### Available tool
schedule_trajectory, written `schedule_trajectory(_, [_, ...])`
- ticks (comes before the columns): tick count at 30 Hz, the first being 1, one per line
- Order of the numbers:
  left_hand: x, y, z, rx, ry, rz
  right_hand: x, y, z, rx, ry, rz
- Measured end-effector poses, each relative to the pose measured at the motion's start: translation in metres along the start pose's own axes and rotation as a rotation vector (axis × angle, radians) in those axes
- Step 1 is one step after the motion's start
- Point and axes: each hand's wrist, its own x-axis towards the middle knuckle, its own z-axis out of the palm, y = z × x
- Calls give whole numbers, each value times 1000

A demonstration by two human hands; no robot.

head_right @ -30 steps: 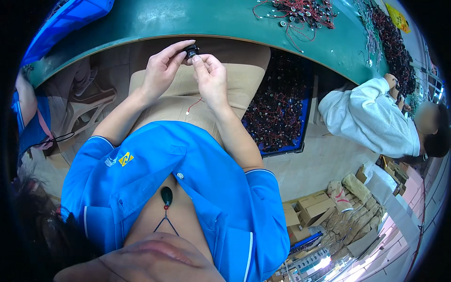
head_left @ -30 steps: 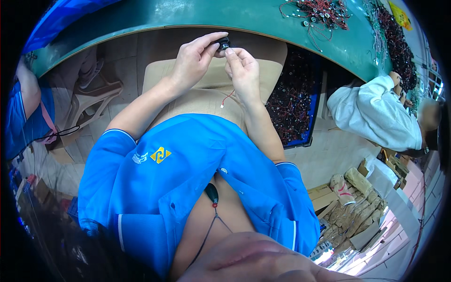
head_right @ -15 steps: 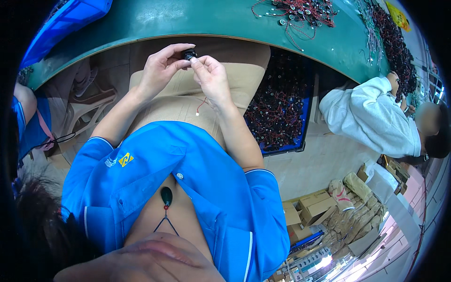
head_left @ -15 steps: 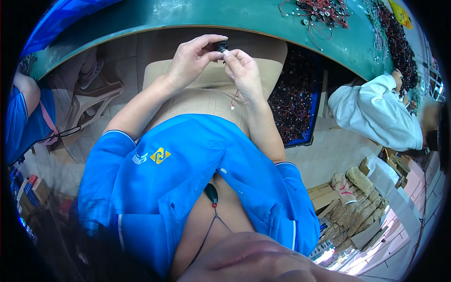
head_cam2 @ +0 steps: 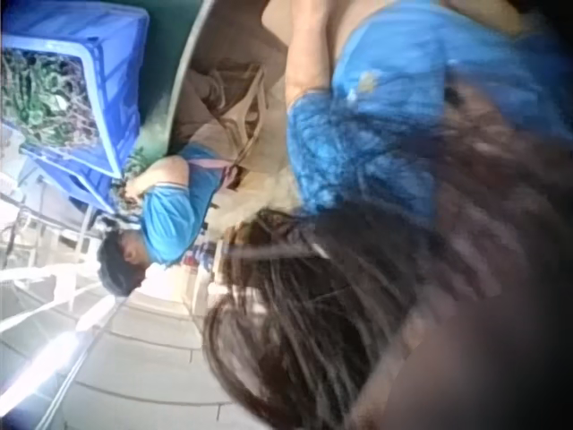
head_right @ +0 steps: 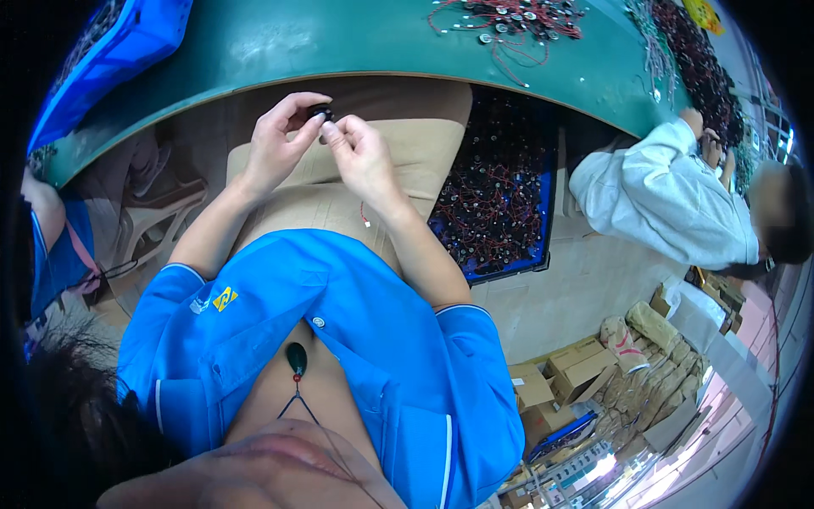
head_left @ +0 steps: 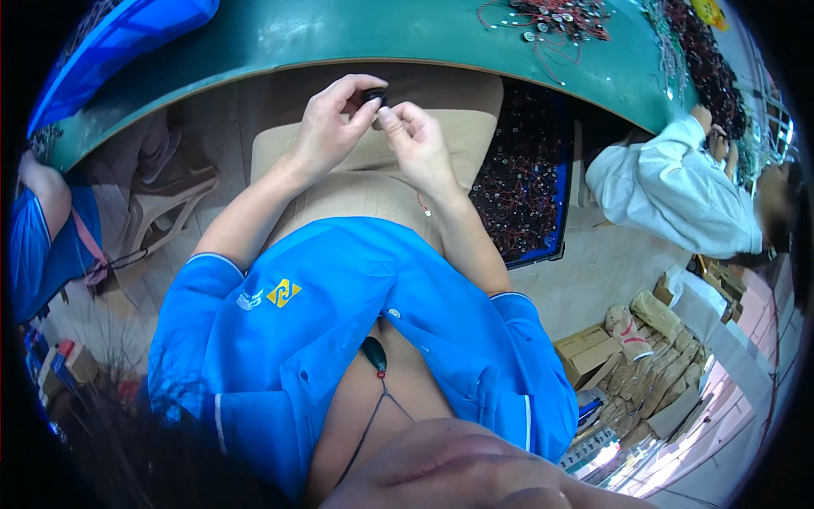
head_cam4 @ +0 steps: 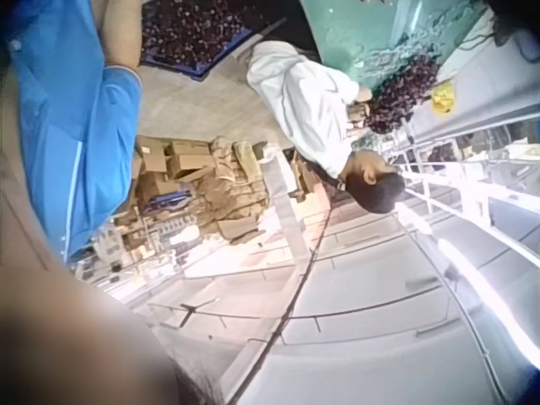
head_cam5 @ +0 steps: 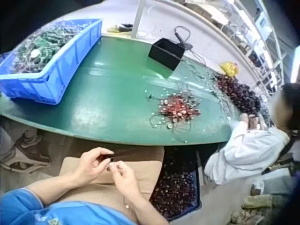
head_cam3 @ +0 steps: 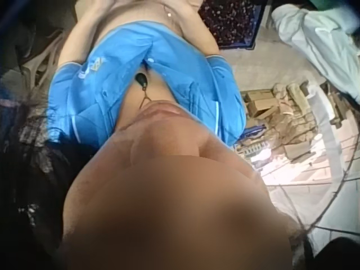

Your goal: Assembling or inspecting small black electronic components at a workbench.

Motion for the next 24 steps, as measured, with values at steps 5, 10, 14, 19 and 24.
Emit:
schedule_trajectory(5, [1,-6,2,39,37,-46,-3,5,-2,-3,-40,19])
schedule_trajectory(10, [6,-1,10,22,-48,-84,-5,7,-12,-86,-12,20])
schedule_trajectory(14, [17,9,22,-120,-138,-99,-13,18,-33,-9,115,-53])
schedule_trajectory(19, [36,11,19,-130,-165,-5,-35,29,-91,-59,467,-109])
schedule_trajectory(24, [72,37,22,108,-86,220,-67,95,-178,-480,1049,-21])
